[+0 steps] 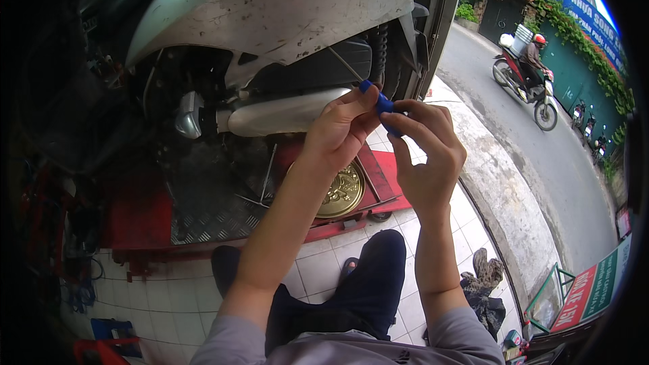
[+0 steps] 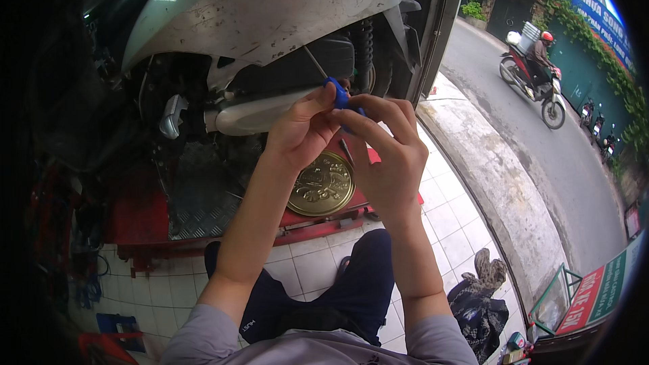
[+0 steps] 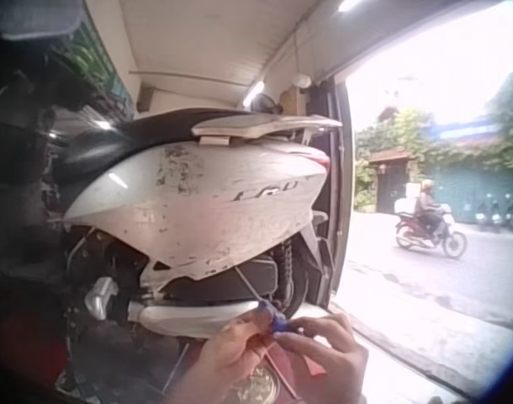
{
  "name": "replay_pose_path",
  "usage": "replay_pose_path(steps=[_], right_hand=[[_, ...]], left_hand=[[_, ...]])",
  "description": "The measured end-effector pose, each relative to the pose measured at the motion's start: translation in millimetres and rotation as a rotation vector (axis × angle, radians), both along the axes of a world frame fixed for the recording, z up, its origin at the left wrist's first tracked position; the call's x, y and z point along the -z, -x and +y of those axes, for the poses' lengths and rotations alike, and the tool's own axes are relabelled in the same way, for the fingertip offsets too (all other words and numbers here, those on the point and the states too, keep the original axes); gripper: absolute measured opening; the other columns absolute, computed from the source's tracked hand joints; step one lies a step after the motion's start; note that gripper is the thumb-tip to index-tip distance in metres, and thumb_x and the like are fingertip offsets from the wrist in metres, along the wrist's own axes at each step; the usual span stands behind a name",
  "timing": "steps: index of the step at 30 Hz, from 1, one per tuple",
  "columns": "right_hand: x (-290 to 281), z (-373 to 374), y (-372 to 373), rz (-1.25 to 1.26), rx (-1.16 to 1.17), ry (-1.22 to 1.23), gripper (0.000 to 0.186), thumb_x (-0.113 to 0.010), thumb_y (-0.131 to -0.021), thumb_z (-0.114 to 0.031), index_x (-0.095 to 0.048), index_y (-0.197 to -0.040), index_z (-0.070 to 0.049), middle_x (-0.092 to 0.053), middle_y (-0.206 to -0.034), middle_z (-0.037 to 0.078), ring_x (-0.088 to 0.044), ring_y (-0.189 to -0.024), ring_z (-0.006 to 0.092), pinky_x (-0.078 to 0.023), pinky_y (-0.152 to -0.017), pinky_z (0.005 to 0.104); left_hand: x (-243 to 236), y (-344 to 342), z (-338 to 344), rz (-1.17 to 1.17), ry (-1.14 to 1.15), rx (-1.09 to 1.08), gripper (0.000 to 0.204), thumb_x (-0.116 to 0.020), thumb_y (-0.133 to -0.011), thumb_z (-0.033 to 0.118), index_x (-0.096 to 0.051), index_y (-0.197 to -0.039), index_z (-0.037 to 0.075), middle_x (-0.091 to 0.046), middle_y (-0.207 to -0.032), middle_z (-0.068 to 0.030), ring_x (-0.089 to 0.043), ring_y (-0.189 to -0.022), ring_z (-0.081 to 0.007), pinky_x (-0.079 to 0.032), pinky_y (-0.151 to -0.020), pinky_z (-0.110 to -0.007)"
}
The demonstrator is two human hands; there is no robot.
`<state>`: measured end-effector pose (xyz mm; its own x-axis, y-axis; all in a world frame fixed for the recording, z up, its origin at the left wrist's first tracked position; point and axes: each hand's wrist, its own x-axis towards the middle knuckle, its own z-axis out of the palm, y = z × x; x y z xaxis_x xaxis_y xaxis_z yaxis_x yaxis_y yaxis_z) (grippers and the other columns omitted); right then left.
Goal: The person uses a blue-handled screwdriver to work on the underside of a white Honda motorcycle. They repeatedly insert the tool into the engine area, turn it, and remove it while the motorcycle is elevated on a red lift.
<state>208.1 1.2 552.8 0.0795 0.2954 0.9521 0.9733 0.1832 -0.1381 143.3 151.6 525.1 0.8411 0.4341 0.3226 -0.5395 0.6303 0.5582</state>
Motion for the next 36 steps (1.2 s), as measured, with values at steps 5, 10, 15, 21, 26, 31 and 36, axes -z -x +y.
replay_pose_path(steps=[5, 10, 15, 21, 26, 31, 36], right_hand=[[6, 4, 10, 0.334, -0.085, -0.082, 0.041, -0.08, -0.063, 0.002, -0.07, -0.102, -0.005, -0.067, -0.098, 0.009, -0.067, -0.078, 0.0201, -0.055, -0.069, 0.0311], [5, 0, 8, 0.21, -0.011, -0.024, 0.041, -0.079, -0.064, 0.004, -0.07, -0.102, -0.005, -0.067, -0.097, 0.009, -0.067, -0.079, 0.0209, -0.055, -0.07, 0.0313], [2, -5, 3, 0.035, -0.001, 0.035, 0.041, -0.073, -0.064, 0.009, -0.072, -0.101, -0.008, -0.066, -0.097, 0.008, -0.064, -0.087, 0.0267, -0.054, -0.075, 0.0341], [5, 2, 9, 0.262, -0.075, -0.033, 0.034, -0.077, -0.068, 0.004, -0.069, -0.101, -0.002, -0.066, -0.095, 0.01, -0.067, -0.081, 0.0202, -0.055, -0.066, 0.0314], [13, 0, 8, 0.333, 0.007, -0.004, 0.032, -0.075, -0.068, 0.008, -0.066, -0.098, 0.001, -0.068, -0.081, 0.01, -0.066, -0.078, 0.0125, -0.052, -0.06, 0.0256], [8, 0, 0, 0.032, 0.035, -0.018, 0.022, -0.065, -0.064, 0.014, -0.069, -0.077, -0.003, -0.07, -0.083, 0.007, -0.062, -0.077, 0.0183, -0.05, -0.066, 0.0282], [13, 5, -7, -0.041, 0.045, -0.033, 0.024, -0.06, -0.063, 0.014, -0.068, -0.077, -0.003, -0.07, -0.081, 0.008, -0.064, -0.087, 0.0183, -0.052, -0.062, 0.0273]], left_hand=[[0, -1, -5, -0.009, 0.021, -0.033, 0.022, -0.066, -0.091, 0.011, -0.059, -0.108, -0.001, -0.064, -0.099, -0.0085, -0.064, -0.095, -0.0181, -0.051, -0.094, -0.032], [-10, 7, -13, -0.072, 0.01, 0.012, 0.029, -0.065, -0.092, 0.013, -0.055, -0.114, -0.002, -0.063, -0.101, -0.0097, -0.062, -0.1, -0.0189, -0.05, -0.096, -0.034], [3, 4, -4, -0.036, -0.053, 0.042, 0.037, -0.061, -0.095, 0.019, -0.053, -0.123, -0.004, -0.063, -0.108, -0.0109, -0.062, -0.101, -0.0191, -0.049, -0.093, -0.033], [5, -6, -7, -0.057, 0.008, -0.04, 0.032, -0.058, -0.096, 0.013, -0.052, -0.123, -0.004, -0.062, -0.11, -0.0124, -0.061, -0.104, -0.0218, -0.049, -0.095, -0.034], [3, -7, -14, -0.171, 0.082, 0.079, 0.027, -0.055, -0.097, 0.008, -0.051, -0.122, -0.002, -0.06, -0.112, -0.0151, -0.059, -0.11, -0.0247, -0.05, -0.098, -0.035], [4, -2, -7, -0.046, -0.012, 0.093, 0.03, -0.064, -0.093, 0.012, -0.053, -0.118, -0.001, -0.064, -0.102, -0.0116, -0.063, -0.101, -0.0198, -0.053, -0.089, -0.032], [12, -8, -6, 0.007, 0.011, -0.012, 0.032, -0.067, -0.091, 0.011, -0.054, -0.118, -0.001, -0.065, -0.097, -0.0096, -0.065, -0.096, -0.0181, -0.055, -0.089, -0.032]])
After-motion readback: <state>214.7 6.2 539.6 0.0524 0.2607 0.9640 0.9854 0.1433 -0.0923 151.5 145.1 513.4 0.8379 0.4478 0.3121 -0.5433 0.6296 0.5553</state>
